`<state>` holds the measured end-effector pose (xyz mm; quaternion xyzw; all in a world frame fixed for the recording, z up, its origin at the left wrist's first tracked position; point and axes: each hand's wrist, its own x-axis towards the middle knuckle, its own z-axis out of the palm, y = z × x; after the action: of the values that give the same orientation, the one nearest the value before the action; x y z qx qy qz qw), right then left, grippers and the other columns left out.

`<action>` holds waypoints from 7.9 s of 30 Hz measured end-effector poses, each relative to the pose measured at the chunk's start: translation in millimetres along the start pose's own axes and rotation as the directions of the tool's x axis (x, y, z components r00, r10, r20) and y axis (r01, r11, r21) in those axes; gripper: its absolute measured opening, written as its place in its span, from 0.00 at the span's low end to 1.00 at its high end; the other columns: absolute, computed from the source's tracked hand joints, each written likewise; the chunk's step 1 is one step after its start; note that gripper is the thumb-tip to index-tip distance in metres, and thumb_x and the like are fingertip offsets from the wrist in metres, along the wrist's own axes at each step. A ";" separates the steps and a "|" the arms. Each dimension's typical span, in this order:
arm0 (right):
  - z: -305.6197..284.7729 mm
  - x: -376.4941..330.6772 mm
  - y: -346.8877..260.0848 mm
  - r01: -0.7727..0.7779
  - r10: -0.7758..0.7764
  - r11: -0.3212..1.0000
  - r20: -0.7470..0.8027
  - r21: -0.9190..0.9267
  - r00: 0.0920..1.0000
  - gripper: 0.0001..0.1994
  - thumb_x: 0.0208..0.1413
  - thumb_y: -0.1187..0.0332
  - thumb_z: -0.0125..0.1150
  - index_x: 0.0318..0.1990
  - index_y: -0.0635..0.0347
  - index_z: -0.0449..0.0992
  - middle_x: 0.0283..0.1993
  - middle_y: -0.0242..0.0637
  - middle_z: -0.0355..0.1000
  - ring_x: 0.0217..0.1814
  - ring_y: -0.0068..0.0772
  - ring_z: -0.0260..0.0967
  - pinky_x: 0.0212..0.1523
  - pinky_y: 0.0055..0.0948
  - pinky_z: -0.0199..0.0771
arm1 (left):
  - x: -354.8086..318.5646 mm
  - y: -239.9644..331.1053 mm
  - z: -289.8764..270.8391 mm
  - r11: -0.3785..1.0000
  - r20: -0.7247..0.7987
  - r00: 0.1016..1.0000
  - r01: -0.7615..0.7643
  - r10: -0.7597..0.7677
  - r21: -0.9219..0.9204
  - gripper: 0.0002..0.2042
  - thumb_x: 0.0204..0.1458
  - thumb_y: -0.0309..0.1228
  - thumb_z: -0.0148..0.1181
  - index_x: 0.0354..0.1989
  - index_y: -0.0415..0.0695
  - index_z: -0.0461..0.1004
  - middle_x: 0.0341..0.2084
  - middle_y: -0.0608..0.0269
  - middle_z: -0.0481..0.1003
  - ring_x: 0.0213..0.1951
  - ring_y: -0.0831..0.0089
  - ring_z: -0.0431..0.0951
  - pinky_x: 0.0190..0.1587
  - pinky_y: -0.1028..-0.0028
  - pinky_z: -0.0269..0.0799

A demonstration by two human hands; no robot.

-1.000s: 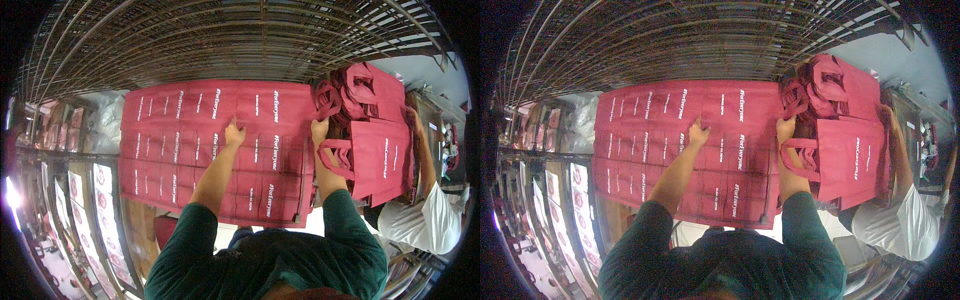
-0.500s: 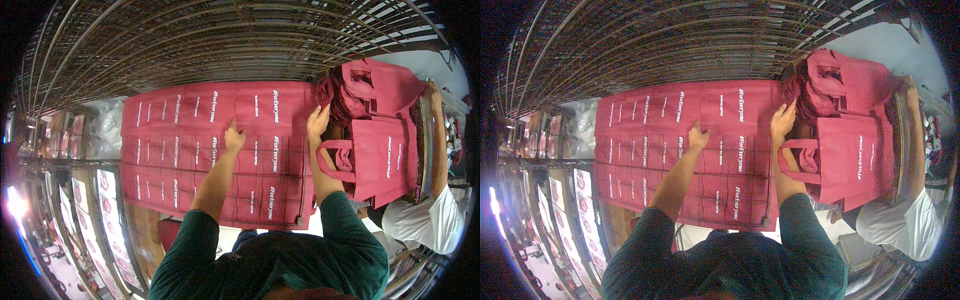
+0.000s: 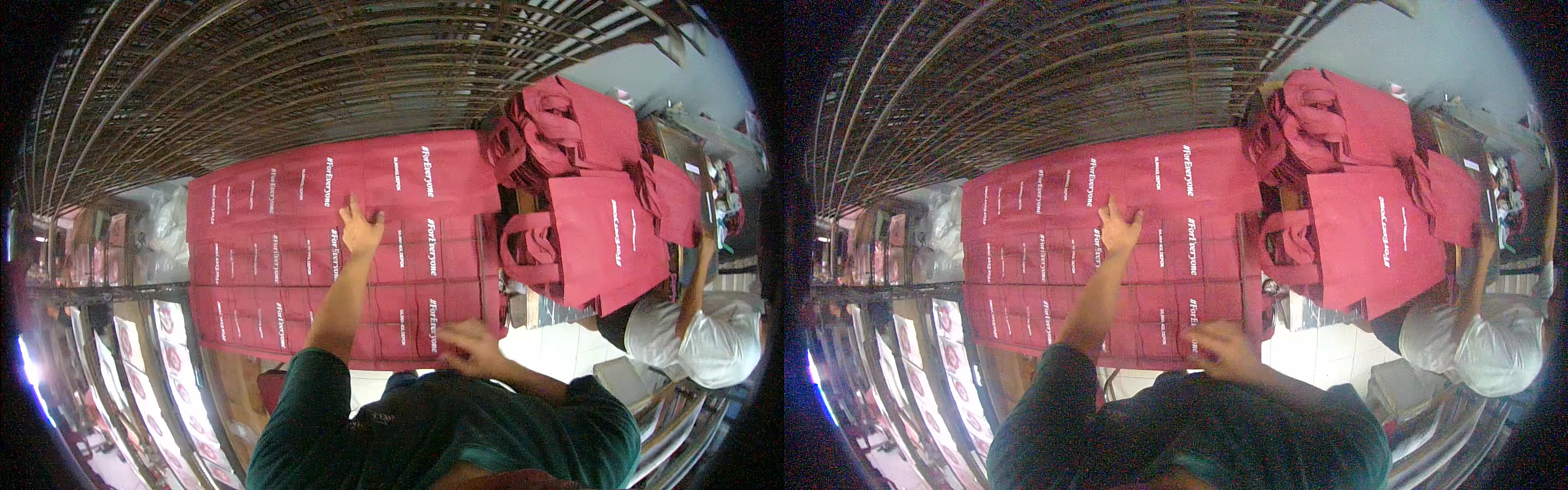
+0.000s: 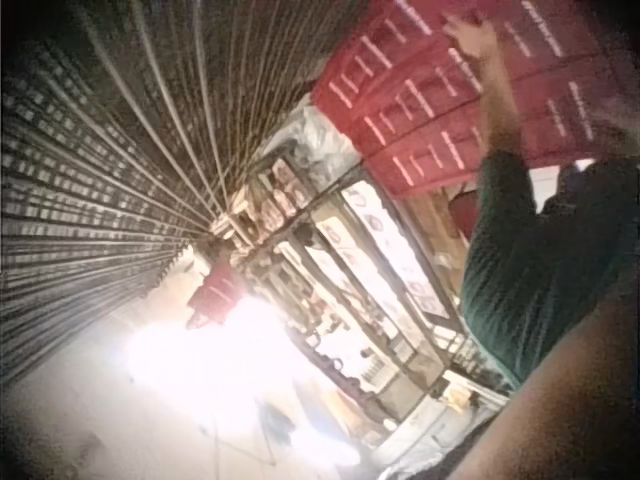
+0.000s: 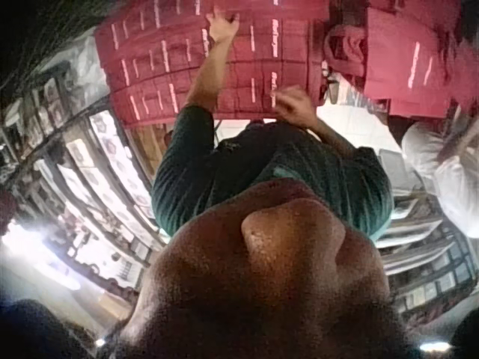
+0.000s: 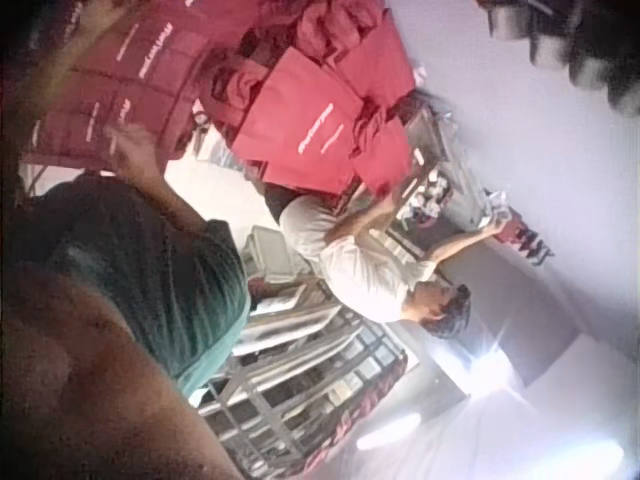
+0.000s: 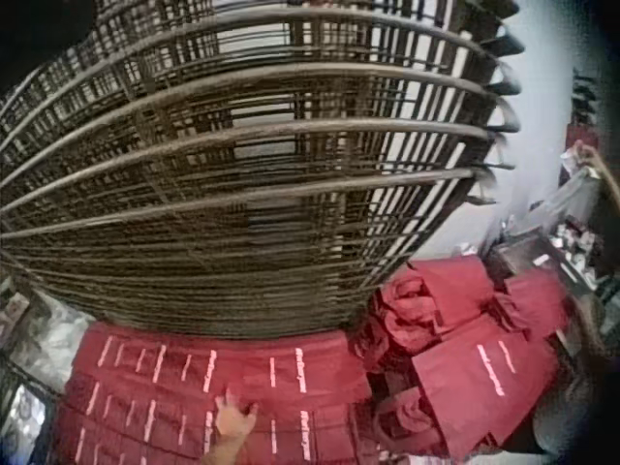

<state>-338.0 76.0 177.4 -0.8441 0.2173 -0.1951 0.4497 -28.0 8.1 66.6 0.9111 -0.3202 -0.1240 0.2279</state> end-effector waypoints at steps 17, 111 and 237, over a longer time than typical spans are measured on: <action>-143.8 -54.3 42.8 -0.414 0.011 0.559 -0.493 -0.718 0.870 0.27 0.38 0.60 0.60 0.51 0.53 0.67 0.44 0.43 0.60 0.48 0.47 0.54 0.46 0.44 0.55 | -234.2 -34.2 -54.0 0.908 0.124 0.942 -0.257 0.312 -0.332 0.25 0.41 0.38 0.63 0.49 0.45 0.67 0.33 0.57 0.68 0.34 0.63 0.69 0.36 0.66 0.68; 550.1 305.4 -42.0 -0.357 0.399 0.883 -0.088 0.303 0.913 0.35 0.39 0.76 0.55 0.61 0.65 0.54 0.63 0.53 0.52 0.66 0.47 0.48 0.65 0.33 0.48 | -457.3 -539.8 -183.8 0.204 0.459 0.532 0.781 -0.712 -0.590 0.30 0.47 0.38 0.62 0.57 0.41 0.59 0.24 0.65 0.71 0.25 0.79 0.68 0.28 0.78 0.63; -230.4 -42.6 -157.9 0.379 -0.419 0.348 -0.219 0.858 0.881 0.38 0.46 0.70 0.52 0.64 0.63 0.41 0.60 0.50 0.55 0.61 0.46 0.56 0.62 0.39 0.54 | -323.8 61.9 -119.8 0.009 0.585 0.207 0.939 0.784 -0.344 0.57 0.23 0.81 0.32 0.59 0.47 0.55 0.54 0.50 0.62 0.51 0.54 0.66 0.51 0.46 0.60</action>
<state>-464.0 22.8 424.6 -0.5171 -0.1365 -0.3650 0.7621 -263.5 212.8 226.9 0.1168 -0.0647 -0.8557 0.5000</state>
